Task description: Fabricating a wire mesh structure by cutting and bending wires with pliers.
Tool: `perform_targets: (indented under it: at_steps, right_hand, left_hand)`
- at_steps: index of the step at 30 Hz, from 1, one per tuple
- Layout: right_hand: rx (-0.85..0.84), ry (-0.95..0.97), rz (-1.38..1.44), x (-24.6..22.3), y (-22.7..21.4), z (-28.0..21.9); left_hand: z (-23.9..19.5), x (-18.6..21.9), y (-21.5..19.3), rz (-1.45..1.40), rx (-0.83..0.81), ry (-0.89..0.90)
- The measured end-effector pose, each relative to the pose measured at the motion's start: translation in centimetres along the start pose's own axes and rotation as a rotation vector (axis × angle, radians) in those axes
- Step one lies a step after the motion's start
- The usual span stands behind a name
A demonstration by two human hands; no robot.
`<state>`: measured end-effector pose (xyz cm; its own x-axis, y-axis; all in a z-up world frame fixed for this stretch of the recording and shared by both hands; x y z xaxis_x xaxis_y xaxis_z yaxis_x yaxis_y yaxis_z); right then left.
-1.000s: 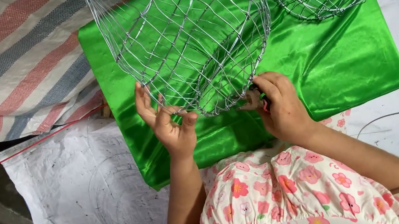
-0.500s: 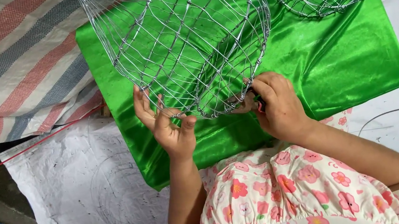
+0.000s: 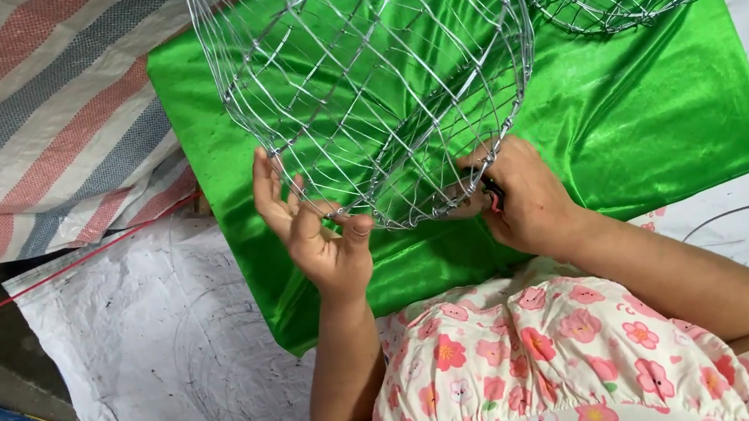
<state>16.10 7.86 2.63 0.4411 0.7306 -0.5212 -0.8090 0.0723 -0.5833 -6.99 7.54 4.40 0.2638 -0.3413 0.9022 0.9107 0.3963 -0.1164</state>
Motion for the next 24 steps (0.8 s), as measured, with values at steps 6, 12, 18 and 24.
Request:
perform_targets:
  at_steps: [6,12,18,24]
  right_hand:
    - [0.082,0.022,0.102,-0.6,-1.3,0.1]
    - [0.034,0.101,0.165,-1.1,-2.8,0.7]
    - [0.051,0.1,0.274,-2.3,-3.7,1.0]
    - [-0.055,0.2,0.238,-2.6,-4.8,1.0]
  left_hand:
    - [0.5,2.9,0.3,-0.011,0.01,0.042]
    - [0.7,5.9,0.8,-0.008,-0.004,0.062]
    - [0.6,7.4,1.1,0.096,0.064,0.11]
    - [0.6,7.9,1.9,0.197,0.108,0.186]
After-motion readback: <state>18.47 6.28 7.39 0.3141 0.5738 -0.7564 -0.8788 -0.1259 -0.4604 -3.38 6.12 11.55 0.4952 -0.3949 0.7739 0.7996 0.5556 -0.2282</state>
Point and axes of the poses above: each hand's wrist, its own z-axis towards the middle knuckle, its own y-axis out of the palm, x = y × z, the point moved 9 cm from there along z, towards the middle knuckle, and after that the axes turned 6 degrees about -y, right-handed, at the moved point
